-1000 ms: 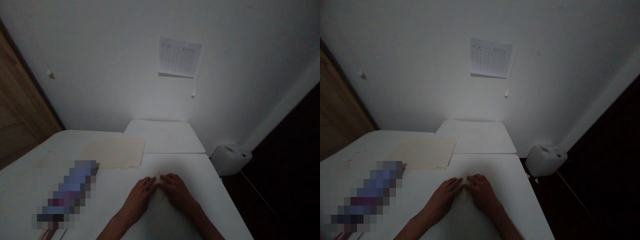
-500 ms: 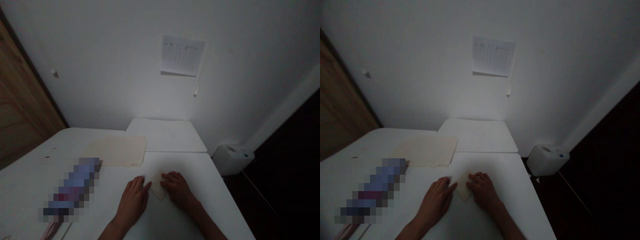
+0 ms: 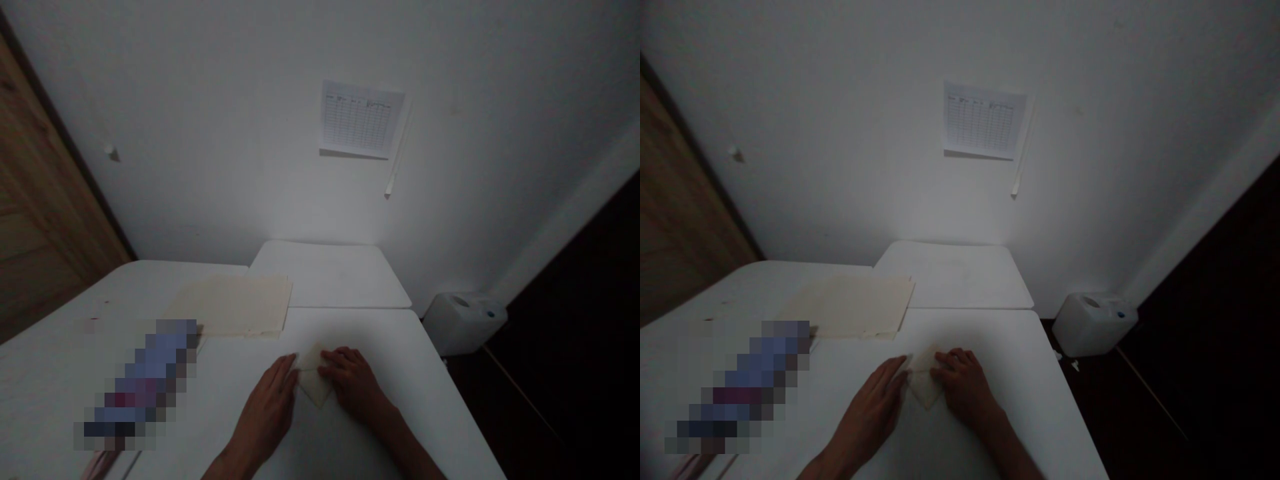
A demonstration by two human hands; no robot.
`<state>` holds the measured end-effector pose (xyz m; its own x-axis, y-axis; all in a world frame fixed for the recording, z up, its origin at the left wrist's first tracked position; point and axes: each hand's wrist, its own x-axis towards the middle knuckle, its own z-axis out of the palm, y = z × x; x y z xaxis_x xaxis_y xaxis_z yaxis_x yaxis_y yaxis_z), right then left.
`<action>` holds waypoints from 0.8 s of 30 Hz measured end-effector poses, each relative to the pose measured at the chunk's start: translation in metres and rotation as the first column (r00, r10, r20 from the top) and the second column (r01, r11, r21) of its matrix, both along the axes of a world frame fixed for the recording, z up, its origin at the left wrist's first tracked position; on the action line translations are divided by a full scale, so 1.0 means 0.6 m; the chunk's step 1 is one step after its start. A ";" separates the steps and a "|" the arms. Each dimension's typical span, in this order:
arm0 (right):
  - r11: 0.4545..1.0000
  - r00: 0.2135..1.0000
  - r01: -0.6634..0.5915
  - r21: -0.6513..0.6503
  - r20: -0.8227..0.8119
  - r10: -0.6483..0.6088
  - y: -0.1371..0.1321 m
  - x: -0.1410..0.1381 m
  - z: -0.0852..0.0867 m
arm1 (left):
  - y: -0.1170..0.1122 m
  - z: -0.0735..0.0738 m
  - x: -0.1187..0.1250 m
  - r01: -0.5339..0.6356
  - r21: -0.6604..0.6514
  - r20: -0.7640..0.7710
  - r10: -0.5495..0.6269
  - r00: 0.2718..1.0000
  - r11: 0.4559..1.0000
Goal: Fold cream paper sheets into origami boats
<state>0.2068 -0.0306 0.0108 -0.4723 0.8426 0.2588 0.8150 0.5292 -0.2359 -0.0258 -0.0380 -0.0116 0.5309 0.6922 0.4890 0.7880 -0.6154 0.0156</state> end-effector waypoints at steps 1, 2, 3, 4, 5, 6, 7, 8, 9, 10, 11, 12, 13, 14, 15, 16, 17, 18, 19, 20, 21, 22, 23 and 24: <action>1.000 1.000 0.004 -0.003 0.002 -0.004 0.000 0.000 -0.001 | 0.003 -0.002 0.001 0.059 -0.018 -0.016 -0.060 0.998 0.998; 1.000 1.000 0.006 -0.007 0.002 -0.006 0.000 0.000 -0.001 | 0.006 -0.003 0.003 0.113 -0.048 -0.030 -0.115 0.993 0.992; 1.000 1.000 0.007 -0.010 -0.001 -0.007 0.000 0.000 -0.001 | 0.008 -0.002 0.004 0.156 -0.084 -0.040 -0.159 0.986 0.984; 1.000 1.000 0.007 -0.013 -0.005 -0.007 0.000 0.000 -0.001 | 0.010 0.001 0.006 0.183 -0.122 -0.044 -0.190 0.981 0.975; 1.000 1.000 0.006 -0.014 -0.009 -0.006 -0.001 -0.001 0.000 | 0.012 0.004 0.008 0.197 -0.155 -0.042 -0.206 0.978 0.968; 1.000 1.000 0.005 -0.016 -0.013 -0.006 -0.001 -0.001 0.001 | 0.014 0.008 0.010 0.202 -0.181 -0.037 -0.212 0.976 0.962; 1.000 1.000 0.007 -0.017 -0.017 -0.007 -0.002 -0.001 0.002 | 0.015 0.012 0.012 0.202 -0.204 -0.031 -0.212 0.977 0.958; 1.000 1.000 0.012 -0.018 -0.022 -0.012 -0.003 -0.001 0.003 | 0.016 0.015 0.015 0.197 -0.224 -0.024 -0.207 0.978 0.954; 1.000 0.999 0.022 -0.021 -0.025 -0.022 -0.004 -0.002 0.004 | 0.018 0.017 0.018 0.190 -0.240 -0.017 -0.200 0.980 0.952; 0.999 0.999 0.035 -0.025 -0.026 -0.035 -0.004 -0.002 0.005 | 0.020 0.018 0.021 0.182 -0.250 -0.010 -0.191 0.982 0.951; 0.998 0.999 0.048 -0.031 -0.025 -0.049 -0.005 -0.003 0.006 | 0.023 0.017 0.024 0.176 -0.258 -0.005 -0.183 0.983 0.950; 0.997 0.998 0.060 -0.038 -0.023 -0.061 -0.006 -0.003 0.007 | 0.027 0.016 0.027 0.172 -0.262 0.000 -0.179 0.984 0.950; 0.997 0.997 0.067 -0.044 -0.022 -0.068 -0.008 -0.004 0.008 | 0.033 0.015 0.029 0.176 -0.267 0.003 -0.182 0.983 0.948; 0.996 0.997 0.072 -0.047 -0.023 -0.073 -0.009 -0.004 0.009 | 0.039 0.014 0.032 0.184 -0.271 0.005 -0.190 0.982 0.945; 0.996 0.997 0.074 -0.047 -0.028 -0.075 -0.010 -0.005 0.011 | 0.046 0.014 0.036 0.197 -0.276 0.007 -0.203 0.979 0.941; 0.996 0.996 0.075 -0.046 -0.036 -0.077 -0.011 -0.005 0.014 | 0.053 0.014 0.039 0.209 -0.286 0.006 -0.216 0.976 0.935; 0.996 0.996 0.076 -0.044 -0.046 -0.078 -0.012 -0.005 0.016 | 0.059 0.015 0.043 0.212 -0.293 0.008 -0.219 0.976 0.932; 0.996 0.995 0.078 -0.045 -0.055 -0.080 -0.013 -0.006 0.019 | 0.065 0.017 0.047 0.206 -0.303 0.011 -0.213 0.977 0.931; 0.996 0.995 0.079 -0.049 -0.063 -0.082 -0.014 -0.006 0.021 | 0.070 0.019 0.051 0.195 -0.316 0.010 -0.202 0.979 0.928; 0.995 0.994 0.081 -0.056 -0.069 -0.084 -0.015 -0.007 0.022 | 0.073 0.022 0.054 0.177 -0.327 0.011 -0.184 0.983 0.928; 0.995 0.993 0.083 -0.061 -0.074 -0.087 -0.016 -0.007 0.024 | 0.075 0.024 0.057 0.161 -0.339 0.010 -0.167 0.986 0.927; 0.994 0.992 0.088 -0.064 -0.080 -0.093 -0.017 -0.008 0.024 | 0.076 0.026 0.060 0.146 -0.349 0.010 -0.152 0.988 0.926; 0.993 0.991 0.095 -0.063 -0.085 -0.100 -0.017 -0.009 0.024 | 0.077 0.028 0.062 0.132 -0.357 0.012 -0.137 0.990 0.925; 0.993 0.990 0.103 -0.062 -0.090 -0.109 -0.018 -0.009 0.024 | 0.077 0.029 0.064 0.123 -0.365 0.015 -0.126 0.992 0.923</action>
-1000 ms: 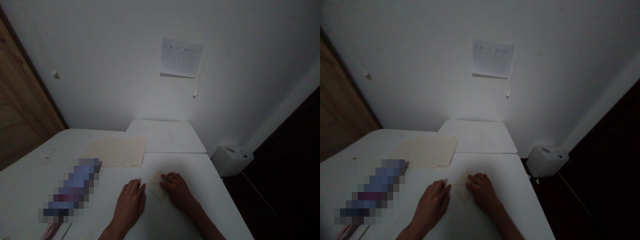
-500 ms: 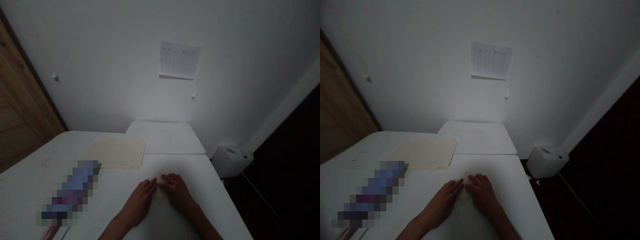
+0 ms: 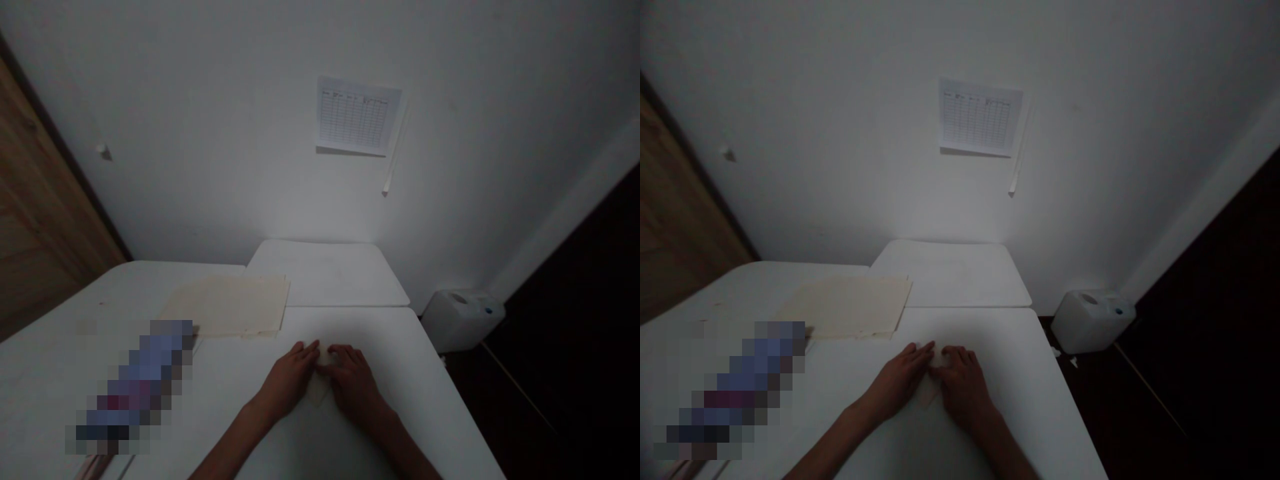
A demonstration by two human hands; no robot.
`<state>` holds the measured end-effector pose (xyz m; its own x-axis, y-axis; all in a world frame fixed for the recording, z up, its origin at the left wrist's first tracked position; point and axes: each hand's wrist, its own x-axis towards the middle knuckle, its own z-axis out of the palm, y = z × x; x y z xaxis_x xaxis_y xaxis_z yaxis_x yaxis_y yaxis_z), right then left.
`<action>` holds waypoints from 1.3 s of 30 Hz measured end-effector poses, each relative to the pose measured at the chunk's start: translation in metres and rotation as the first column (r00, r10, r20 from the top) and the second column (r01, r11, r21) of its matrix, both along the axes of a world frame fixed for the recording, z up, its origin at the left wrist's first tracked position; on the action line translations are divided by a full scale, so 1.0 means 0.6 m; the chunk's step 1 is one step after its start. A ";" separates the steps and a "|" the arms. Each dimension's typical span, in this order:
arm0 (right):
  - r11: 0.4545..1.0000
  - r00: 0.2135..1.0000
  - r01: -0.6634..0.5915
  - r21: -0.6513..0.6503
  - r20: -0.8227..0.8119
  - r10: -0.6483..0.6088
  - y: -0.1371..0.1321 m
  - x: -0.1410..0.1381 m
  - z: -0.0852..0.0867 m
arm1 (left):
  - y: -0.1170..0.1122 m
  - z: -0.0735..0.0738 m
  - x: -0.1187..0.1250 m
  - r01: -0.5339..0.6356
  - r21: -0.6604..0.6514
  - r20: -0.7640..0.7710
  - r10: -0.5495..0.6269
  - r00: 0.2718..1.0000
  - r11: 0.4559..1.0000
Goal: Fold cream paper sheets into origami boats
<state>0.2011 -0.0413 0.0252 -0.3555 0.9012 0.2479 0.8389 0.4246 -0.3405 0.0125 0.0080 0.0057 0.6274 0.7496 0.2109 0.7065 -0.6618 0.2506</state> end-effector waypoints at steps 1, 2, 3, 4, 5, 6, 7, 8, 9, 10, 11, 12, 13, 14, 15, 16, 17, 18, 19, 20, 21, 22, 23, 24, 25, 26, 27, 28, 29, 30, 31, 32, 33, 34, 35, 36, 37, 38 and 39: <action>1.000 1.000 0.010 0.002 -0.003 -0.010 -0.001 0.000 -0.001 | 0.000 0.001 0.002 -0.010 -0.006 0.003 0.010 1.000 1.000; 1.000 1.000 0.021 0.003 -0.004 -0.021 -0.002 0.000 -0.002 | 0.000 0.001 0.003 -0.018 -0.012 0.006 0.019 1.000 1.000; 0.999 0.999 0.032 0.003 -0.002 -0.032 -0.003 0.000 -0.003 | 0.000 0.002 0.005 -0.025 -0.019 0.004 0.025 1.000 1.000; 0.999 0.999 0.043 0.004 0.002 -0.043 -0.004 0.002 -0.003 | 0.001 0.003 0.006 -0.031 -0.025 -0.002 0.031 1.000 0.999; 0.998 0.998 0.057 0.006 0.005 -0.057 -0.006 0.004 -0.004 | 0.001 0.005 0.008 -0.036 -0.032 -0.010 0.035 0.999 0.999; 0.997 0.997 0.073 0.010 0.007 -0.073 -0.009 0.007 -0.005 | 0.002 0.006 0.009 -0.040 -0.039 -0.017 0.039 0.999 0.998; 0.996 0.996 0.090 0.014 0.008 -0.090 -0.011 0.010 -0.006 | 0.003 0.007 0.011 -0.047 -0.045 -0.024 0.046 0.999 0.998; 0.994 0.994 0.109 0.017 0.009 -0.109 -0.014 0.014 -0.006 | 0.003 0.008 0.012 -0.053 -0.051 -0.028 0.051 0.998 0.997; 0.992 0.992 0.128 0.019 0.011 -0.128 -0.017 0.018 -0.007 | 0.004 0.009 0.013 -0.057 -0.054 -0.029 0.056 0.998 0.997; 0.989 0.989 0.145 0.021 0.015 -0.145 -0.020 0.023 -0.008 | 0.004 0.010 0.014 -0.060 -0.056 -0.028 0.059 0.998 0.997; 0.987 0.987 0.160 0.022 0.022 -0.161 -0.022 0.027 -0.009 | 0.004 0.010 0.014 -0.062 -0.057 -0.027 0.061 0.998 0.996; 0.984 0.984 0.175 0.024 0.032 -0.175 -0.025 0.031 -0.010 | 0.003 0.009 0.014 -0.063 -0.056 -0.025 0.061 0.998 0.996; 0.982 0.981 0.189 0.028 0.043 -0.190 -0.028 0.035 -0.011 | 0.003 0.008 0.014 -0.060 -0.053 -0.023 0.059 0.998 0.997; 0.979 0.978 0.200 0.032 0.054 -0.202 -0.030 0.038 -0.011 | 0.002 0.008 0.013 -0.059 -0.048 -0.019 0.058 0.998 0.997; 0.977 0.975 0.210 0.037 0.065 -0.212 -0.032 0.041 -0.012 | 0.002 0.007 0.013 -0.059 -0.043 -0.014 0.059 0.998 0.997; 0.975 0.973 0.218 0.043 0.072 -0.221 -0.033 0.043 -0.012 | 0.001 0.006 0.012 -0.058 -0.038 -0.008 0.058 0.998 0.998; 0.974 0.971 0.222 0.049 0.076 -0.225 -0.034 0.044 -0.012 | 0.000 0.006 0.011 -0.056 -0.033 -0.001 0.056 0.998 0.998; 0.974 0.971 0.221 0.055 0.077 -0.225 -0.035 0.045 -0.012 | 0.000 0.006 0.010 -0.056 -0.030 0.006 0.056 0.998 0.998; 0.974 0.972 0.217 0.060 0.078 -0.222 -0.034 0.045 -0.012 | 0.000 0.006 0.009 -0.055 -0.029 0.012 0.055 0.998 0.998; 0.975 0.973 0.213 0.066 0.078 -0.218 -0.033 0.045 -0.011 | 0.000 0.007 0.008 -0.054 -0.030 0.018 0.055 0.998 0.998; 0.975 0.974 0.210 0.072 0.077 -0.215 -0.031 0.044 -0.011 | 0.000 0.008 0.008 -0.053 -0.031 0.023 0.054 0.998 0.998; 0.976 0.975 0.204 0.077 0.075 -0.210 -0.029 0.042 -0.012 | 0.001 0.008 0.008 -0.052 -0.031 0.028 0.052 0.998 0.998; 0.977 0.977 0.195 0.084 0.068 -0.201 -0.026 0.040 -0.012 | 0.001 0.008 0.008 -0.049 -0.030 0.034 0.050 0.998 0.998; 0.979 0.981 0.180 0.092 0.058 -0.186 -0.023 0.037 -0.012 | 0.002 0.007 0.009 -0.045 -0.026 0.042 0.047 0.998 0.999; 0.982 0.986 0.157 0.102 0.049 -0.162 -0.019 0.034 -0.012 | 0.002 0.006 0.009 -0.042 -0.020 0.051 0.043 0.998 0.999; 0.986 0.991 0.123 0.112 0.044 -0.129 -0.016 0.029 -0.012 | 0.003 0.004 0.009 -0.040 -0.014 0.060 0.041 0.997 0.999; 0.990 0.995 0.080 0.119 0.044 -0.086 -0.012 0.024 -0.011 | 0.004 0.002 0.009 -0.040 -0.009 0.069 0.041 0.997 0.999; 0.992 0.998 0.035 0.120 0.053 -0.042 -0.009 0.019 -0.010 | 0.004 0.001 0.009 -0.043 -0.004 0.079 0.043 0.996 0.999; 0.994 0.998 -0.007 0.112 0.067 -0.001 -0.006 0.014 -0.008 | 0.004 -0.001 0.009 -0.046 -0.001 0.088 0.046 0.995 0.999; 0.995 0.996 -0.042 0.095 0.080 0.035 -0.003 0.009 -0.005 | 0.004 -0.002 0.009 -0.046 -0.001 0.096 0.046 0.994 0.999; 0.995 0.994 -0.066 0.077 0.095 0.059 -0.001 0.005 -0.003 | 0.004 -0.002 0.009 -0.045 -0.004 0.100 0.045 0.994 0.999; 0.995 0.991 -0.079 0.058 0.110 0.072 -0.001 0.001 -0.001 | 0.004 -0.001 0.009 -0.045 -0.007 0.100 0.045 0.994 0.999; 0.996 0.989 -0.079 0.042 0.125 0.074 0.000 -0.001 0.001 | 0.003 -0.001 0.009 -0.044 -0.012 0.096 0.045 0.994 0.999; 0.997 0.988 -0.071 0.031 0.141 0.066 -0.001 -0.002 0.001 | 0.003 0.000 0.009 -0.046 -0.017 0.090 0.047 0.995 0.999; 0.998 0.986 -0.058 0.023 0.156 0.054 -0.003 -0.001 0.001 | 0.003 0.002 0.010 -0.049 -0.020 0.081 0.050 0.995 0.999; 0.999 0.985 -0.043 0.016 0.168 0.039 -0.006 0.000 -0.001 | 0.002 0.002 0.010 -0.053 -0.021 0.074 0.054 0.996 0.998; 1.000 0.984 -0.027 0.009 0.177 0.025 -0.009 0.003 -0.004 | 0.002 0.003 0.011 -0.056 -0.021 0.069 0.057 0.996 0.998; 1.000 0.983 -0.014 0.002 0.182 0.013 -0.012 0.007 -0.007 | 0.002 0.003 0.011 -0.055 -0.021 0.065 0.056 0.996 0.998; 1.000 0.983 -0.002 -0.006 0.182 0.003 -0.016 0.011 -0.011 | 0.002 0.003 0.011 -0.054 -0.019 0.062 0.056 0.997 0.998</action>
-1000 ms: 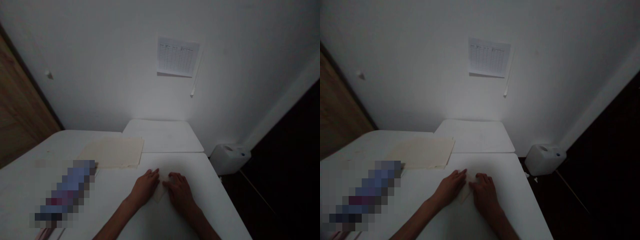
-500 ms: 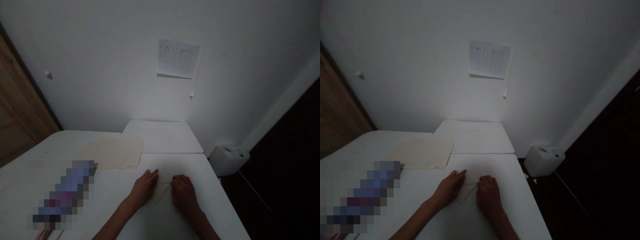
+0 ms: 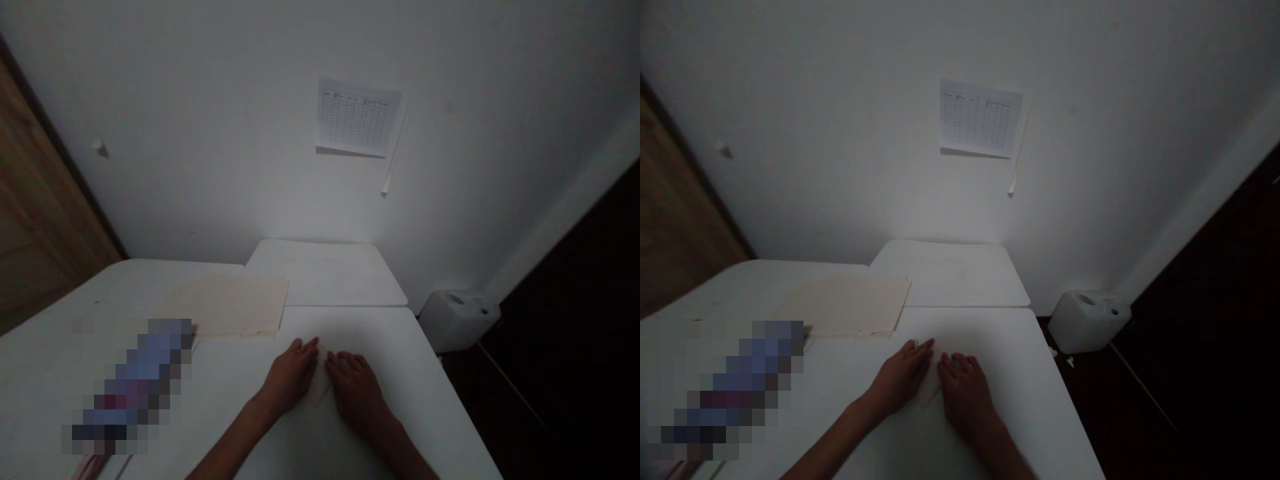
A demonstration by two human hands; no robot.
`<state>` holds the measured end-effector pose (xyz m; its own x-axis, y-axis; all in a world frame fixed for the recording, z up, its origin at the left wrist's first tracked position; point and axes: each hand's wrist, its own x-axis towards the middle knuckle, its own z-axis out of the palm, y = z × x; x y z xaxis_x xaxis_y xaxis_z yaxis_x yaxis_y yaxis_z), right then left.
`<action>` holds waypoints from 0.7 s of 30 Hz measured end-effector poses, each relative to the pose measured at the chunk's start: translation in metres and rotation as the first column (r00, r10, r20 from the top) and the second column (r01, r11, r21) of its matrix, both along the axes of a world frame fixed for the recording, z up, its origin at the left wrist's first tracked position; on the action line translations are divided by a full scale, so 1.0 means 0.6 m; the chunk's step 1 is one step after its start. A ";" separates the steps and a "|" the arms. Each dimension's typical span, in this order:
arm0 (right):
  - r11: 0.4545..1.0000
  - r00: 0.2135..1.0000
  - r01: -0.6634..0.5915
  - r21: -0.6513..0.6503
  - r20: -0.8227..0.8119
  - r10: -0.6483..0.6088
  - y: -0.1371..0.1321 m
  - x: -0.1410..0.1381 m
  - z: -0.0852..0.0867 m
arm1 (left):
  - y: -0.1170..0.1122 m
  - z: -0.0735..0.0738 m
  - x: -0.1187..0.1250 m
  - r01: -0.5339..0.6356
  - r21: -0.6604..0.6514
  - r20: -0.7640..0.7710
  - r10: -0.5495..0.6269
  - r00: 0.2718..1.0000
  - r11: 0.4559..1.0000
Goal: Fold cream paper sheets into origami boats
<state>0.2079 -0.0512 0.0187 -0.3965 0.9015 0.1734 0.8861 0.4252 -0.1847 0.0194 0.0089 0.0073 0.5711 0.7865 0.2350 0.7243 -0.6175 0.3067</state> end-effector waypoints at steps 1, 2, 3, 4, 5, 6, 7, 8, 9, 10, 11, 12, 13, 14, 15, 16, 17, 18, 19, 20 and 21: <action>1.000 1.000 0.010 -0.007 -0.003 -0.010 -0.004 0.005 -0.003 | 0.000 -0.001 0.000 0.001 0.003 -0.001 -0.001 1.000 1.000; 1.000 1.000 0.020 -0.013 -0.008 -0.020 -0.009 0.010 -0.006 | 0.000 -0.002 0.001 0.001 0.008 -0.002 -0.001 1.000 1.000; 0.999 1.000 0.028 -0.016 -0.012 -0.028 -0.013 0.015 -0.008 | 0.000 -0.004 0.001 -0.001 0.015 -0.003 0.001 1.000 1.000; 0.999 0.999 0.034 -0.016 -0.013 -0.034 -0.017 0.019 -0.009 | 0.000 -0.006 0.001 -0.002 0.022 -0.003 0.002 1.000 1.000; 0.999 0.999 0.040 -0.013 -0.011 -0.040 -0.021 0.022 -0.009 | -0.001 -0.008 0.000 -0.003 0.030 -0.002 0.003 1.000 1.000; 0.999 0.999 0.044 -0.007 -0.006 -0.044 -0.024 0.024 -0.008 | -0.001 -0.011 -0.001 -0.004 0.038 0.002 0.004 1.000 0.999; 0.999 0.999 0.046 -0.001 0.002 -0.046 -0.025 0.024 -0.006 | -0.001 -0.013 -0.002 -0.003 0.045 0.010 0.003 1.000 0.999; 0.999 0.999 0.050 0.005 0.012 -0.050 -0.026 0.023 -0.005 | -0.001 -0.014 -0.004 -0.002 0.051 0.019 0.001 1.000 0.999; 0.998 0.998 0.056 0.011 0.022 -0.056 -0.026 0.021 -0.003 | -0.002 -0.016 -0.006 0.001 0.056 0.029 -0.003 1.000 0.998; 0.998 0.998 0.060 0.017 0.033 -0.061 -0.025 0.018 -0.001 | -0.003 -0.016 -0.008 0.005 0.061 0.038 -0.007 0.999 0.998; 0.998 0.997 0.064 0.025 0.045 -0.065 -0.024 0.015 0.001 | -0.004 -0.016 -0.011 0.010 0.065 0.045 -0.013 0.999 0.998; 0.997 0.996 0.069 0.035 0.058 -0.071 -0.022 0.011 0.002 | -0.005 -0.015 -0.014 0.017 0.068 0.049 -0.021 0.999 0.998; 0.996 0.995 0.073 0.048 0.072 -0.076 -0.019 0.007 0.003 | -0.007 -0.013 -0.016 0.023 0.070 0.051 -0.027 0.998 0.997; 0.996 0.993 0.073 0.059 0.085 -0.078 -0.017 0.003 0.004 | -0.009 -0.011 -0.019 0.027 0.071 0.054 -0.031 0.998 0.997; 0.995 0.992 0.072 0.068 0.099 -0.078 -0.015 0.000 0.005 | -0.012 -0.008 -0.021 0.032 0.073 0.057 -0.036 0.998 0.997; 0.995 0.991 0.072 0.074 0.109 -0.080 -0.013 -0.003 0.005 | -0.015 -0.006 -0.024 0.039 0.076 0.059 -0.043 0.997 0.996; 0.994 0.990 0.073 0.079 0.115 -0.082 -0.012 -0.005 0.005 | -0.018 -0.004 -0.028 0.045 0.081 0.058 -0.050 0.997 0.996; 0.994 0.989 0.075 0.082 0.118 -0.085 -0.012 -0.007 0.005 | -0.021 -0.003 -0.032 0.053 0.089 0.053 -0.058 0.997 0.995; 0.993 0.989 0.079 0.084 0.117 -0.089 -0.012 -0.007 0.005 | -0.025 -0.003 -0.038 0.061 0.100 0.047 -0.066 0.997 0.993; 0.993 0.989 0.087 0.086 0.116 -0.096 -0.012 -0.008 0.004 | -0.029 -0.002 -0.044 0.062 0.116 0.041 -0.067 0.997 0.991; 0.992 0.988 0.093 0.087 0.115 -0.103 -0.013 -0.008 0.003 | -0.034 -0.002 -0.052 0.062 0.129 0.034 -0.067 0.997 0.990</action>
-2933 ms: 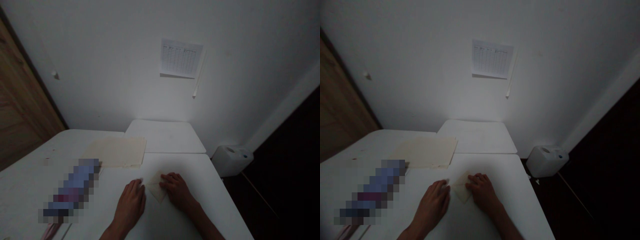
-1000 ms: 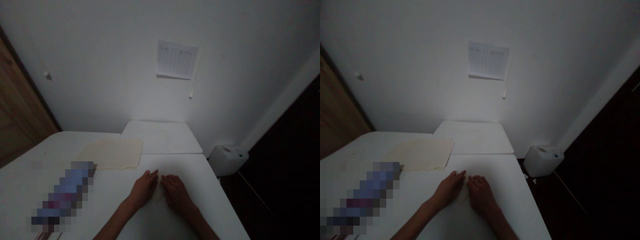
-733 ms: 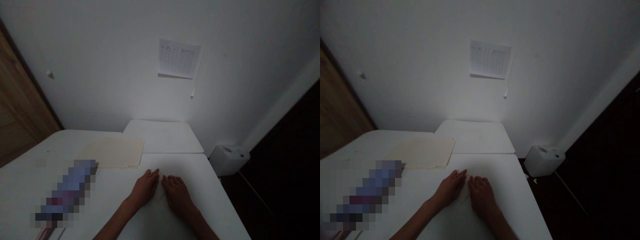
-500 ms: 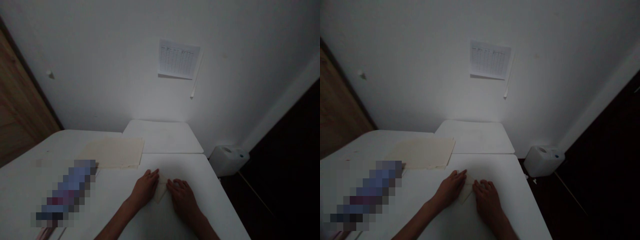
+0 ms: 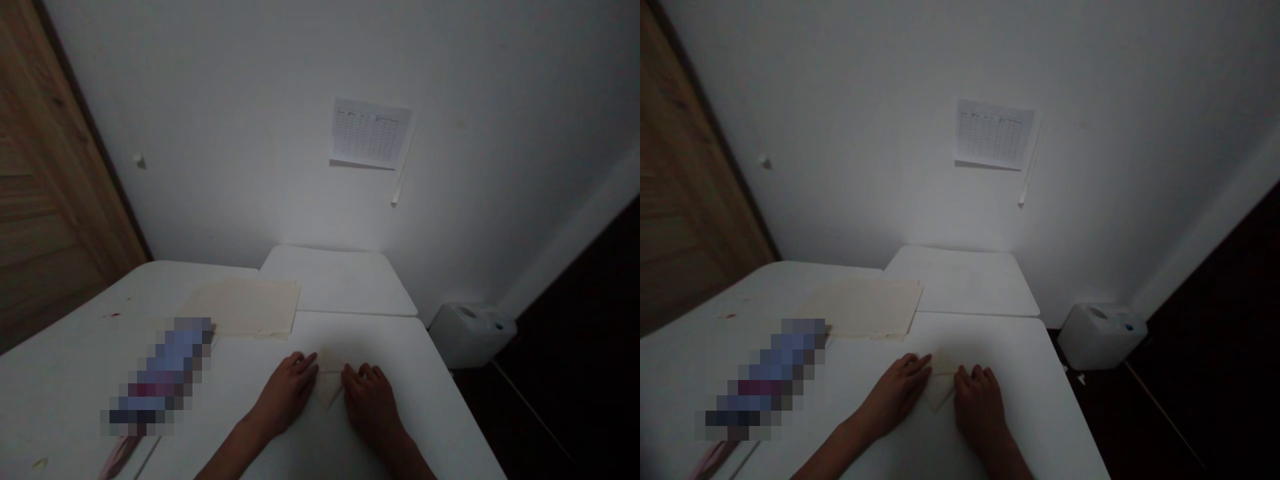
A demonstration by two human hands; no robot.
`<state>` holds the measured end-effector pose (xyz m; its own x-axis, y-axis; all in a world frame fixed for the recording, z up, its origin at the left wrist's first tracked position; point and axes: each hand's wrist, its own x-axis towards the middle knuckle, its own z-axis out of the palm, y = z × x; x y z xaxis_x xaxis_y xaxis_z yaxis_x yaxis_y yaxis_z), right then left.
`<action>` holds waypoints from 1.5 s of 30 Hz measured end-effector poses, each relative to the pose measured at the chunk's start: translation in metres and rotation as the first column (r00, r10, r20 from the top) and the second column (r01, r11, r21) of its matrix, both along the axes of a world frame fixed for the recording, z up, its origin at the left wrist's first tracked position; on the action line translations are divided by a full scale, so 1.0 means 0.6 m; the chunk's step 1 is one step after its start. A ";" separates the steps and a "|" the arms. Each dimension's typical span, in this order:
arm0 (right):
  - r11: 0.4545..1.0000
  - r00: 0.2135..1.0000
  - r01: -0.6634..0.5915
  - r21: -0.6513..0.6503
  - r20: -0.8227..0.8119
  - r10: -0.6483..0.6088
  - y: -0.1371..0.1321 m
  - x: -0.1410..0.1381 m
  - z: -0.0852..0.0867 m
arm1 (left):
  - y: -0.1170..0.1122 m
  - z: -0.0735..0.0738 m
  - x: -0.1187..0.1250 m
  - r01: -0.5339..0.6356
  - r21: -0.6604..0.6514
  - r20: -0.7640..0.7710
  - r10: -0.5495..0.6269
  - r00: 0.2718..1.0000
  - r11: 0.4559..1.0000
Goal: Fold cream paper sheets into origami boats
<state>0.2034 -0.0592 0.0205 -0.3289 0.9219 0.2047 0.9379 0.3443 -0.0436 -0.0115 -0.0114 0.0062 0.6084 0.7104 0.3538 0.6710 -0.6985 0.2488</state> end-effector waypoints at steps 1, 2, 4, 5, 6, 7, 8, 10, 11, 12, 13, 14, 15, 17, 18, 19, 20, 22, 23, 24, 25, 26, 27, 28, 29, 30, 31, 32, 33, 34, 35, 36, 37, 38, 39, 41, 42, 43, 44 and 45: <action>1.000 1.000 0.007 0.000 0.000 -0.007 -0.001 0.000 -0.001 | -0.004 0.001 -0.008 -0.011 0.018 0.000 0.011 1.000 1.000; 1.000 1.000 0.012 -0.001 0.001 -0.012 -0.002 0.000 -0.002 | -0.009 0.002 -0.017 -0.031 0.030 -0.002 0.031 1.000 0.999; 1.000 1.000 0.022 -0.005 0.000 -0.022 -0.003 0.001 -0.003 | -0.017 0.005 -0.033 -0.058 0.033 -0.035 0.059 0.998 0.998; 1.000 1.000 0.026 -0.009 -0.004 -0.026 -0.004 0.001 -0.003 | -0.020 0.007 -0.040 -0.065 0.035 -0.046 0.066 0.997 0.997; 1.000 1.000 0.027 -0.012 -0.010 -0.028 -0.004 0.001 -0.003 | -0.023 0.008 -0.046 -0.075 0.041 -0.047 0.077 0.996 0.996; 0.999 0.999 0.030 -0.014 -0.017 -0.030 -0.004 0.001 -0.002 | -0.025 0.009 -0.049 -0.085 0.048 -0.045 0.087 0.995 0.995; 0.999 0.999 0.032 -0.014 -0.025 -0.033 -0.004 0.001 -0.001 | -0.026 0.009 -0.051 -0.097 0.054 -0.039 0.099 0.994 0.994; 0.999 0.998 0.038 -0.009 -0.043 -0.038 -0.004 0.001 0.001 | -0.027 0.007 -0.050 -0.126 0.060 -0.025 0.127 0.992 0.990; 0.999 0.997 0.046 -0.005 -0.055 -0.047 -0.003 0.001 0.001 | -0.026 0.005 -0.047 -0.140 0.058 -0.017 0.141 0.990 0.988; 0.998 0.996 0.063 -0.001 -0.071 -0.063 -0.001 0.000 0.001 | -0.024 0.003 -0.043 -0.153 0.053 -0.009 0.154 0.988 0.987; 0.997 0.993 0.083 0.003 -0.090 -0.082 0.000 0.000 0.002 | -0.021 0.001 -0.038 -0.165 0.046 0.002 0.165 0.986 0.985; 0.995 0.989 0.101 0.004 -0.111 -0.100 0.002 -0.001 0.002 | -0.019 -0.001 -0.033 -0.178 0.040 0.015 0.178 0.984 0.983; 0.993 0.985 0.117 0.005 -0.131 -0.115 0.005 -0.001 0.002 | -0.016 -0.002 -0.027 -0.191 0.034 0.031 0.190 0.981 0.981; 0.992 0.978 0.129 0.006 -0.168 -0.126 0.010 -0.003 0.003 | -0.009 -0.002 -0.017 -0.209 0.019 0.062 0.208 0.976 0.978; 0.992 0.974 0.130 0.008 -0.187 -0.126 0.014 -0.004 0.004 | -0.007 -0.002 -0.012 -0.211 0.007 0.074 0.210 0.975 0.977; 0.991 0.970 0.131 0.012 -0.208 -0.126 0.017 -0.005 0.005 | -0.004 -0.001 -0.008 -0.209 -0.008 0.082 0.209 0.974 0.978; 0.991 0.964 0.135 0.014 -0.234 -0.128 0.021 -0.006 0.007 | -0.002 0.000 -0.004 -0.205 -0.025 0.089 0.206 0.974 0.978; 0.989 0.945 0.146 0.008 -0.298 -0.137 0.029 -0.006 0.009 | 0.002 0.000 0.002 -0.195 -0.058 0.104 0.201 0.974 0.979; 0.988 0.933 0.154 -0.003 -0.330 -0.146 0.033 -0.006 0.009 | 0.004 -0.001 0.004 -0.195 -0.070 0.117 0.202 0.972 0.978; 0.987 0.920 0.160 -0.020 -0.359 -0.156 0.037 -0.005 0.009 | 0.005 -0.002 0.005 -0.196 -0.080 0.134 0.205 0.970 0.977; 0.985 0.906 0.168 -0.039 -0.387 -0.170 0.041 -0.004 0.009 | 0.007 -0.004 0.005 -0.197 -0.088 0.152 0.209 0.966 0.976; 0.983 0.894 0.176 -0.059 -0.409 -0.185 0.045 -0.002 0.007 | 0.009 -0.006 0.006 -0.202 -0.097 0.168 0.216 0.962 0.974; 0.980 0.883 0.181 -0.081 -0.425 -0.198 0.049 -0.001 0.006 | 0.012 -0.009 0.005 -0.209 -0.108 0.181 0.226 0.957 0.972; 0.977 0.874 0.183 -0.106 -0.437 -0.211 0.053 0.001 0.004 | 0.014 -0.011 0.005 -0.217 -0.120 0.189 0.236 0.953 0.969; 0.975 0.867 0.182 -0.130 -0.446 -0.221 0.056 0.003 0.002 | 0.017 -0.013 0.004 -0.222 -0.132 0.191 0.244 0.951 0.966; 0.972 0.861 0.176 -0.153 -0.455 -0.227 0.059 0.005 0.001 | 0.020 -0.016 0.004 -0.224 -0.143 0.191 0.249 0.950 0.964; 0.971 0.856 0.166 -0.173 -0.463 -0.229 0.061 0.007 -0.001 | 0.023 -0.018 0.003 -0.226 -0.151 0.190 0.252 0.949 0.962; 0.970 0.852 0.152 -0.192 -0.473 -0.227 0.064 0.010 -0.001 | 0.025 -0.019 0.002 -0.225 -0.156 0.191 0.253 0.948 0.962; 0.969 0.847 0.136 -0.208 -0.482 -0.222 0.067 0.013 -0.002 | 0.027 -0.021 0.002 -0.222 -0.162 0.194 0.251 0.948 0.962; 0.967 0.845 0.117 -0.225 -0.489 -0.216 0.069 0.016 -0.003 | 0.029 -0.021 0.001 -0.219 -0.171 0.197 0.251 0.948 0.961; 0.964 0.844 0.100 -0.245 -0.492 -0.212 0.072 0.019 -0.003 | 0.030 -0.022 0.001 -0.215 -0.181 0.200 0.250 0.947 0.960; 0.960 0.844 0.084 -0.268 -0.493 -0.212 0.074 0.023 -0.004 | 0.031 -0.021 0.000 -0.211 -0.192 0.206 0.250 0.946 0.958; 0.955 0.842 0.069 -0.289 -0.496 -0.211 0.076 0.026 -0.005 | 0.032 -0.020 0.000 -0.204 -0.201 0.214 0.246 0.945 0.958; 0.952 0.840 0.055 -0.301 -0.502 -0.207 0.078 0.029 -0.005 | 0.032 -0.019 -0.001 -0.195 -0.209 0.224 0.241 0.944 0.958; 0.952 0.836 0.046 -0.303 -0.510 -0.203 0.078 0.031 -0.005 | 0.032 -0.019 -0.002 -0.185 -0.215 0.239 0.235 0.942 0.959; 0.963 0.827 0.040 -0.268 -0.531 -0.182 0.077 0.034 -0.005 | 0.032 -0.018 -0.003 -0.164 -0.221 0.275 0.223 0.935 0.961; 0.969 0.823 0.036 -0.244 -0.543 -0.167 0.076 0.035 -0.003 | 0.033 -0.018 -0.004 -0.156 -0.224 0.293 0.219 0.931 0.962; 0.974 0.817 0.029 -0.226 -0.556 -0.153 0.074 0.035 -0.001 | 0.034 -0.018 -0.005 -0.154 -0.228 0.308 0.221 0.925 0.961; 0.976 0.807 0.019 -0.218 -0.573 -0.144 0.072 0.034 0.001 | 0.035 -0.019 -0.005 -0.155 -0.236 0.318 0.226 0.921 0.959; 0.976 0.793 0.007 -0.216 -0.593 -0.137 0.071 0.033 0.005 | 0.036 -0.019 -0.005 -0.156 -0.246 0.324 0.233 0.917 0.957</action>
